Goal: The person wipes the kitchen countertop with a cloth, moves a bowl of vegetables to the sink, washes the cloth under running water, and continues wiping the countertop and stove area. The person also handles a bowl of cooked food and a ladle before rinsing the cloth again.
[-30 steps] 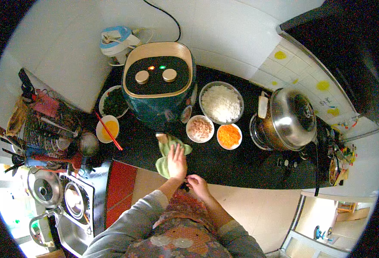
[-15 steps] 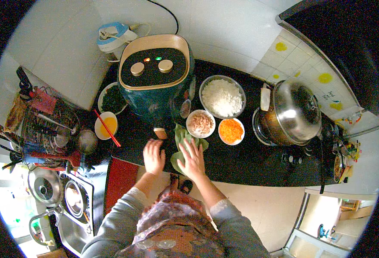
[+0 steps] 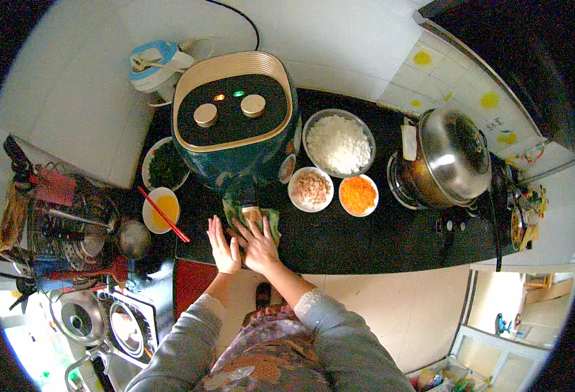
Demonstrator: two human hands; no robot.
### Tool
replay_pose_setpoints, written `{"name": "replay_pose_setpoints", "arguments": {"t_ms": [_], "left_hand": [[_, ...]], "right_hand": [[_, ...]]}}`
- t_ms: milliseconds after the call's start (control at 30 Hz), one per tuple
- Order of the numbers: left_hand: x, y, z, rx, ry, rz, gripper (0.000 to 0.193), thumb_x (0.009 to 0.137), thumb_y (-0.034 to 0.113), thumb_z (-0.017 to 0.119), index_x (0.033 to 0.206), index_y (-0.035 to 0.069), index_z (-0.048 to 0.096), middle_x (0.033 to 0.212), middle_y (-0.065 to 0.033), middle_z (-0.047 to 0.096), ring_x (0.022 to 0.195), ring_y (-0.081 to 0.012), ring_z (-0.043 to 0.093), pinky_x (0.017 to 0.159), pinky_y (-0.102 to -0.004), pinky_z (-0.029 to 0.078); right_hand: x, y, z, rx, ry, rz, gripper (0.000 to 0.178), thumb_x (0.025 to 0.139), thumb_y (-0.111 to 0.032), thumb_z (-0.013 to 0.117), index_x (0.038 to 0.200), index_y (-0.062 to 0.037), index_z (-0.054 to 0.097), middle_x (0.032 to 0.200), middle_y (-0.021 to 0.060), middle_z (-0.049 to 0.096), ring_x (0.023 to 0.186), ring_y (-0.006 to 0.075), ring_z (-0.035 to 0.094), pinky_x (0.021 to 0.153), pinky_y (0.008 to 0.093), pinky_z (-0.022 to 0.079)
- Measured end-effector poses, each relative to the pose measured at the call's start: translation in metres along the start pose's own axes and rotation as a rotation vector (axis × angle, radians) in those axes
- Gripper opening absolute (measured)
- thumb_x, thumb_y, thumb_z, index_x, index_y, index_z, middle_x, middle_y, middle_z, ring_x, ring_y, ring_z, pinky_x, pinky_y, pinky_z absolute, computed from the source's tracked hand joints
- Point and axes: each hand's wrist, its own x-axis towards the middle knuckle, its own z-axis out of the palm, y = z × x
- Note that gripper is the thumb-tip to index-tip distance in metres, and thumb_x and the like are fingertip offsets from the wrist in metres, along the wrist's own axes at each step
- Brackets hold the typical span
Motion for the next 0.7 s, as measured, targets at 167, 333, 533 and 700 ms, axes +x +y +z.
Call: {"name": "replay_pose_setpoints", "arguments": {"t_ms": [167,333,533,700], "left_hand": [[-0.001,-0.005,0.003,0.063,-0.029,-0.044,0.064,0.092,0.031,0.045,0.145,-0.001,0.030,0.149,-0.0212,0.033,0.141,-0.0400,0.026,0.115,-0.0565,0.016],[0.000,-0.007,0.003,0.072,-0.059,-0.021,0.064,0.094,0.034,0.044,0.145,-0.001,0.029,0.149,-0.0196,0.033,0.141,-0.0382,0.027,0.115,-0.0562,0.017],[0.000,-0.003,0.003,0.172,-0.090,0.029,0.056,0.098,0.031,0.039,0.145,0.002,0.030,0.149,-0.0167,0.035,0.140,-0.0359,0.029,0.114,-0.0541,0.019],[0.005,0.004,0.007,0.248,-0.160,0.010,0.059,0.094,0.030,0.044,0.144,0.001,0.031,0.147,-0.0161,0.037,0.141,-0.0340,0.028,0.115,-0.0538,0.017]], "right_hand": [[0.019,0.000,0.000,0.021,0.033,0.071,0.051,0.089,-0.025,0.051,0.140,-0.0190,0.047,0.151,0.0048,0.037,0.134,0.0304,0.036,0.115,0.0554,0.016],[0.008,0.003,-0.003,-0.054,0.029,0.245,0.059,0.088,-0.038,0.056,0.140,-0.0120,0.046,0.149,0.0054,0.039,0.139,0.0320,0.031,0.114,0.0554,0.018],[-0.011,0.027,-0.014,-0.138,0.073,0.405,0.066,0.090,-0.048,0.054,0.145,-0.0130,0.039,0.151,0.0032,0.036,0.142,0.0290,0.027,0.115,0.0551,0.016],[-0.006,0.042,-0.018,-0.156,0.150,0.452,0.062,0.092,-0.044,0.050,0.144,-0.0124,0.040,0.149,0.0041,0.041,0.143,0.0281,0.024,0.115,0.0548,0.017]]}}
